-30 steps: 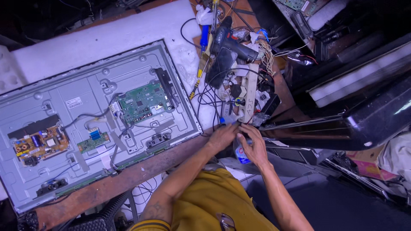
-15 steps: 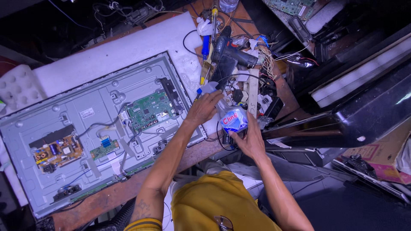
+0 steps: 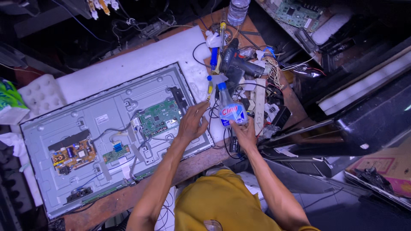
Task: The person places a flat-screen monitor face down on a workbench and uses a screwdriver to attach two metal mounting brackets to the back of the device. They align the brackets, insert screws, and tighten them to secure the hardware.
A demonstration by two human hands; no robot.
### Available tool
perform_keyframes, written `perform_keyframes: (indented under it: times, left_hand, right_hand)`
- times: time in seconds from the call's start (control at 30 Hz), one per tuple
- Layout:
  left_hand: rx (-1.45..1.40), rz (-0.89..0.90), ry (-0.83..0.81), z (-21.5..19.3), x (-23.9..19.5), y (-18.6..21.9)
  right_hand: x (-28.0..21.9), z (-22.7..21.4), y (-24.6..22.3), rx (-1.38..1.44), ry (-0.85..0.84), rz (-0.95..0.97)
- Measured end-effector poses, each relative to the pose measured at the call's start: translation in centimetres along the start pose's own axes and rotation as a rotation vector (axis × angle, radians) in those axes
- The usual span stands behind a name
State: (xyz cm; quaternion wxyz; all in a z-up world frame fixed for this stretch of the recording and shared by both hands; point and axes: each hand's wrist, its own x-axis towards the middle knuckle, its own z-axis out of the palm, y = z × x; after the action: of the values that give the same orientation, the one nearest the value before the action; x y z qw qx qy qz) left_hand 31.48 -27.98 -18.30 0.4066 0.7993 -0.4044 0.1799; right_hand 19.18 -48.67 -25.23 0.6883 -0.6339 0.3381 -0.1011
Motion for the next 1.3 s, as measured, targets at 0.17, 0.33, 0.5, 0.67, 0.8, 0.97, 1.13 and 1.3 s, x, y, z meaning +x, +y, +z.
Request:
perform_keyframes:
  times: [0.17,0.33,0.5,0.67,0.8,0.97,1.13,1.3]
  left_hand:
    - [-0.043,-0.155,-0.031,-2.1,-5.4,0.7]
    - [-0.02,-0.344,-0.037,-4.7,-9.0,1.1]
    - [0.024,-0.437,-0.027,-7.4,-9.6,1.1]
    - [-0.012,-0.445,-0.045,-5.9,-9.9,-0.3]
    - [-0.095,-0.394,-0.109,-2.2,-8.1,0.3]
    - [-0.352,-0.189,-0.283,3.5,-5.9,4.1]
    - [-0.503,-0.064,-0.571,8.2,-6.5,7.8]
    - [-0.259,0.017,-0.924,13.5,-12.7,6.4]
  right_hand:
    - [6.9,4.2,-0.4,-0.186,0.021,0.024]
    - [14.8,9.4,-0.4,-0.529,0.059,-0.041]
    - [10.8,11.0,-4.9,-0.607,0.08,-0.406]
    - [1.2,3.5,-1.6,-0.644,-0.004,-0.892]
    - [-5.7,-6.2,4.3,-0.851,-0.097,-0.647]
    - [-8.7,-14.3,7.4,-1.011,-0.035,-0.494]
    - [-9.3,-13.1,4.0,-1.11,-0.019,-0.403]
    - [-9.4,-15.7,4.6,-1.37,-0.228,0.017]
